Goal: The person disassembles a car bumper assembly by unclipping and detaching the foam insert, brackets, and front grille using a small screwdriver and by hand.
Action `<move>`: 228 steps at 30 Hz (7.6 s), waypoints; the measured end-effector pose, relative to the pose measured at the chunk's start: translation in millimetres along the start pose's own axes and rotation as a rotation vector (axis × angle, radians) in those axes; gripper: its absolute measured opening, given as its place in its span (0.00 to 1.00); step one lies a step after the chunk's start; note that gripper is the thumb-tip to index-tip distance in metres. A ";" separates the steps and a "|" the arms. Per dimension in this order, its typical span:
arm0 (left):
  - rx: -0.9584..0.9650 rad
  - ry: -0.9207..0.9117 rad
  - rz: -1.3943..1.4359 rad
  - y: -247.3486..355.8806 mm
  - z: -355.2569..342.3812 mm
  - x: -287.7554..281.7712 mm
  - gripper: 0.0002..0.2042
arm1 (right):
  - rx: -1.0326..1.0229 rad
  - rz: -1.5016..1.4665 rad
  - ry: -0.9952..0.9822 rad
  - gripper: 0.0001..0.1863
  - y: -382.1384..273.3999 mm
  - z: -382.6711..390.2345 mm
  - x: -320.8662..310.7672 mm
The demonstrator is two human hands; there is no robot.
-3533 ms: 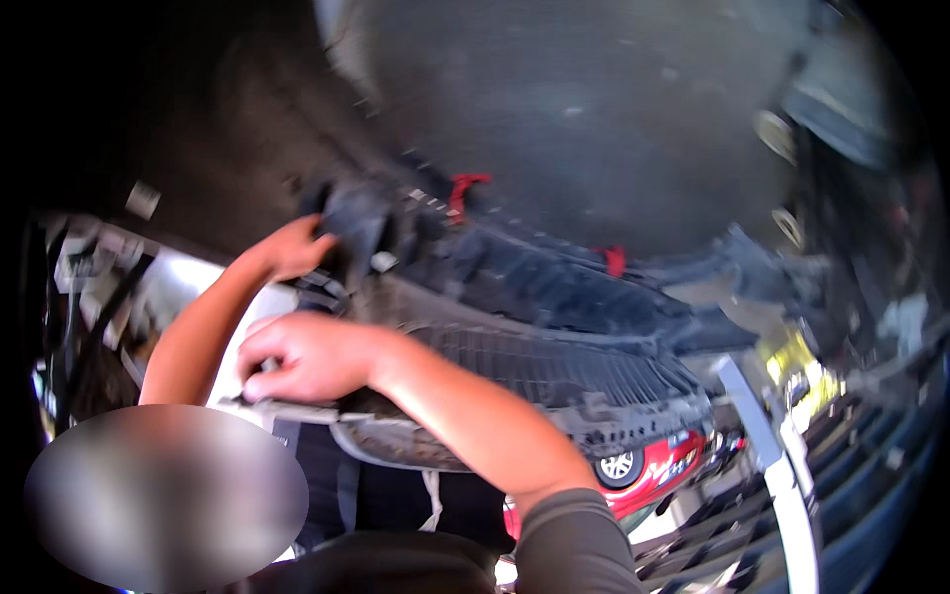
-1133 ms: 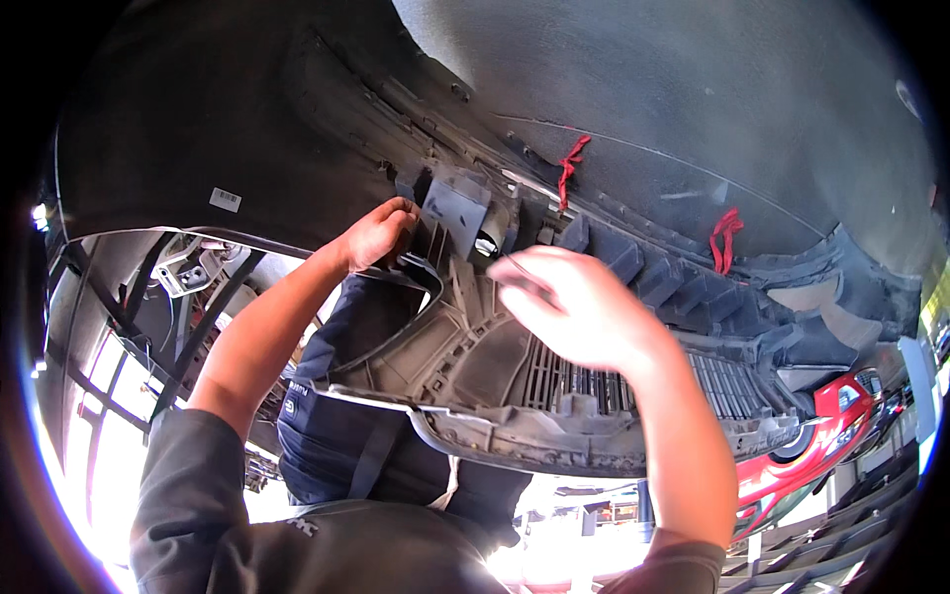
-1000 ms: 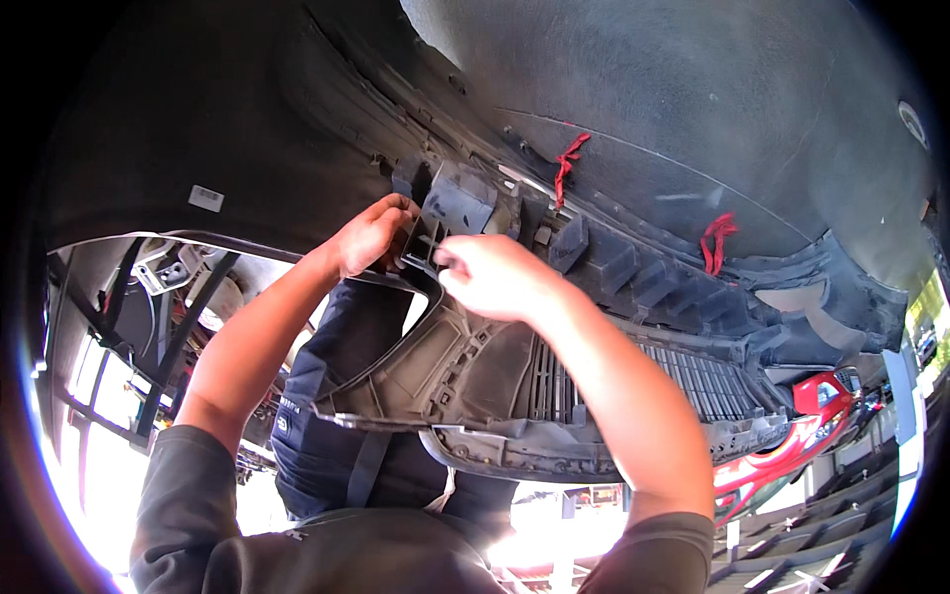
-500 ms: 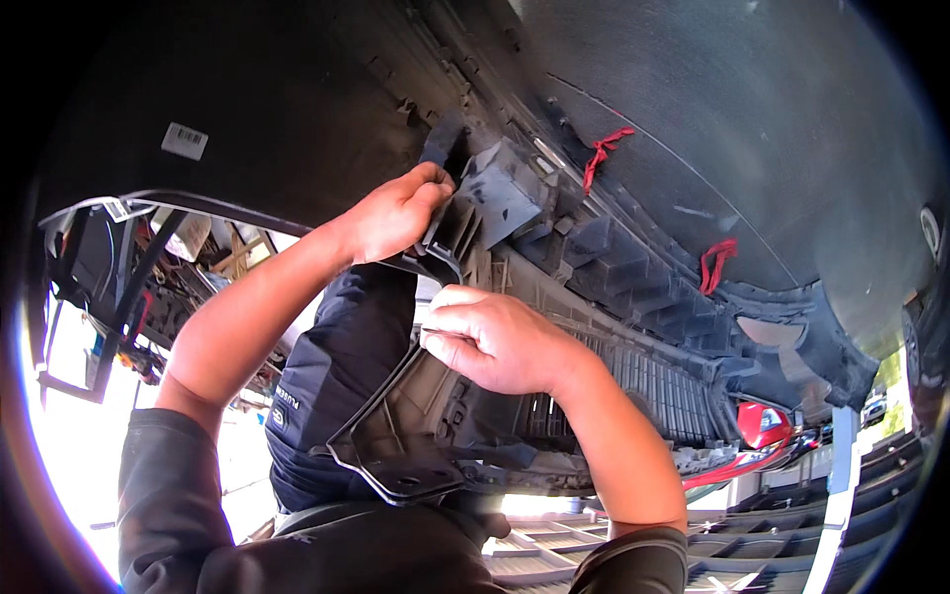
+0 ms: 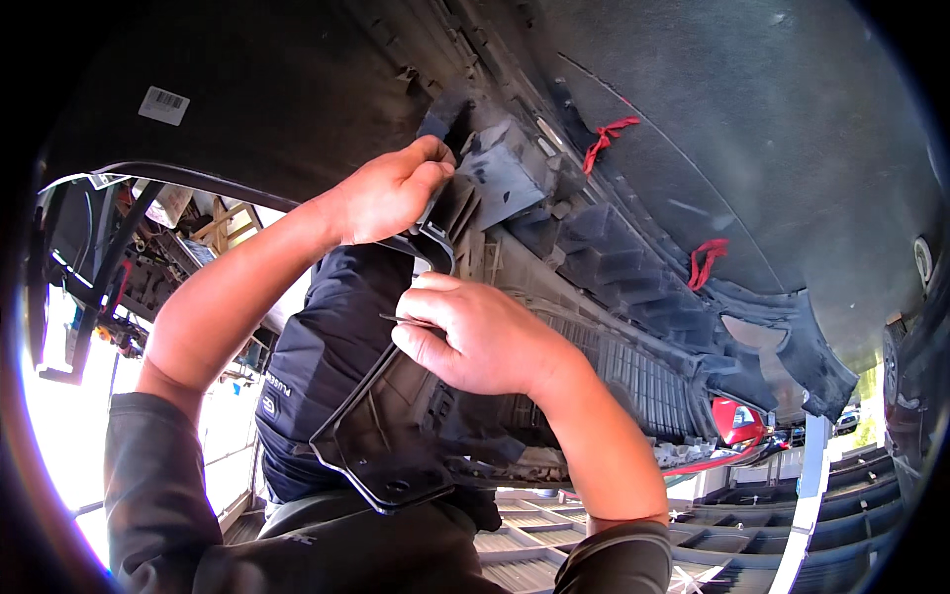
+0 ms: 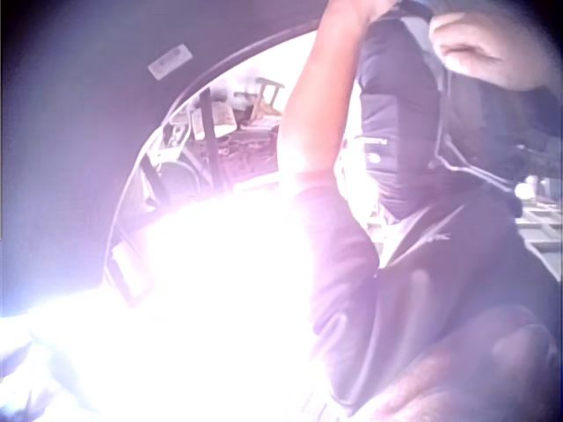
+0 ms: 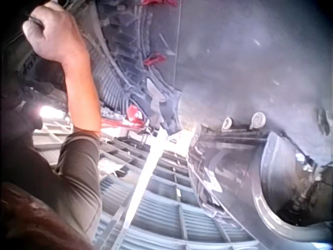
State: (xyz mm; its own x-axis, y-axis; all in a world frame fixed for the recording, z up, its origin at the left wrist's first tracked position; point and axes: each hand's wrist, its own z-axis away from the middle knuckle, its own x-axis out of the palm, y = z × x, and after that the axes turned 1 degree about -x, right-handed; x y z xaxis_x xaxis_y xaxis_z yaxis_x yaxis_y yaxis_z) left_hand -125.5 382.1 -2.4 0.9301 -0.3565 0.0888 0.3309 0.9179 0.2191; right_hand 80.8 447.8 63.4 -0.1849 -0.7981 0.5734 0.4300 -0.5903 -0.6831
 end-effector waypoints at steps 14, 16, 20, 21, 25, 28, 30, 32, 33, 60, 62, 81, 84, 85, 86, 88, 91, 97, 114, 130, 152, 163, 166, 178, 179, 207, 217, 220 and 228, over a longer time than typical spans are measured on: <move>0.028 -0.005 -0.082 4.1 -1.1 -2.1 0.23 | 0.124 0.050 -0.096 0.12 -15.8 -9.9 -4.2; 0.017 -0.016 -0.091 3.2 -0.5 -2.0 0.23 | 0.112 0.021 -0.108 0.12 -15.2 -11.0 -4.7; 0.010 -0.033 -0.118 6.3 -1.5 -1.9 0.23 | 0.061 -0.061 -0.129 0.10 1.4 -12.4 -3.1; 0.009 -0.037 -0.116 7.2 -1.7 -2.4 0.23 | 0.065 -0.065 -0.128 0.10 3.5 -13.7 -2.8; 0.038 -0.001 -0.124 5.1 -1.4 1.9 0.22 | 0.070 -0.063 -0.095 0.09 1.5 -10.3 0.3; 0.031 0.021 -0.108 -8.5 -7.0 -1.1 0.21 | 0.018 -0.077 -0.022 0.08 8.1 -3.3 -0.9; 0.032 0.019 -0.061 -10.0 -6.7 -4.4 0.20 | -0.071 -0.106 0.045 0.09 9.8 5.8 -6.2; 0.027 0.022 -0.084 -13.9 -6.4 -4.5 0.20 | 0.104 -0.153 0.071 0.16 -9.6 16.8 -16.1; 0.035 0.018 -0.096 -11.8 -6.6 -2.4 0.21 | 0.293 -0.191 0.104 0.23 -22.0 27.9 -19.0; -0.013 0.016 0.032 -4.1 -11.6 -2.7 0.19 | 0.085 0.045 0.181 0.12 -123.8 144.6 -26.4; 0.003 0.013 0.007 -5.4 -10.9 -3.3 0.19 | 0.094 0.006 0.162 0.13 -121.6 144.7 -26.7; 0.005 -0.004 0.039 -5.5 -15.7 -1.7 0.20 | 0.520 0.063 -0.142 0.14 -188.8 76.8 -31.9; 0.019 0.004 0.002 -9.2 -19.0 -3.1 0.20 | 0.484 0.029 -0.084 0.14 -175.7 80.2 -9.5; 0.023 0.008 -0.011 -9.9 -21.0 -3.1 0.20 | 0.475 0.014 -0.045 0.14 -174.7 84.3 -2.0; 0.025 0.014 -0.022 -11.8 -22.4 -3.0 0.20 | 0.517 -0.006 0.001 0.13 -178.1 87.9 3.2; 0.033 0.032 -0.035 -15.6 -25.1 -1.5 0.21 | 0.590 -0.100 0.038 0.13 -179.0 94.8 13.3; 0.037 -0.005 -0.073 -4.4 -20.8 -4.7 0.25 | 0.661 -0.301 0.140 0.13 -177.2 104.5 34.8; 0.054 0.023 -0.141 -16.3 -30.2 -2.0 0.26 | 0.664 -0.362 0.257 0.17 -180.6 114.9 69.3; 0.047 0.033 -0.060 -13.3 -26.4 -0.5 0.23 | 0.705 -0.835 0.454 0.17 -185.4 115.9 129.3; 0.025 -0.059 0.167 -9.7 -18.1 -3.6 0.17 | 0.472 -0.972 0.655 0.14 -177.8 105.6 182.7; -0.076 -0.077 -0.324 -7.9 -36.0 3.5 0.31 | 0.383 -1.262 0.572 0.13 -151.4 112.0 195.7; -0.307 -0.208 -0.304 15.8 -50.6 9.4 0.42 | 0.345 -1.313 0.601 0.12 -153.8 112.4 190.5; -0.312 -0.170 -0.390 29.2 -37.9 11.5 0.41 | 0.342 -1.290 0.607 0.12 -153.7 112.2 190.2; -0.170 -0.027 -0.691 46.3 19.4 8.8 0.34 | 0.390 -1.276 0.529 0.17 -153.8 114.9 192.1; 0.062 0.073 -0.761 44.3 37.3 4.0 0.30 | 0.369 -1.304 0.531 0.17 -152.8 114.7 193.8; -1.000 -0.094 0.436 109.1 204.1 -8.7 0.19 | 0.238 -1.397 0.441 0.12 -119.8 117.8 192.8; -1.031 -0.002 0.026 114.2 208.4 22.0 0.16 | 0.191 -1.444 0.345 0.13 -110.3 121.3 181.4; -0.933 0.151 0.086 123.6 212.7 33.5 0.21 | 0.181 -1.498 0.299 0.14 -104.2 122.2 176.1; -0.814 0.168 -0.193 114.1 229.6 35.6 0.31 | 0.164 -1.629 0.133 0.16 -95.0 126.1 163.9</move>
State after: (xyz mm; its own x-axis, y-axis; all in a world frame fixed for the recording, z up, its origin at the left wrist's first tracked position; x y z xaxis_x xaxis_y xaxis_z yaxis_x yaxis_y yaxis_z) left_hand -91.3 434.2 248.8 0.8358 -0.5477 -0.0379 0.4374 0.7061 -0.5569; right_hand 121.0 388.2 279.4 -0.5757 0.6053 0.5498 -0.2006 -0.7564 0.6226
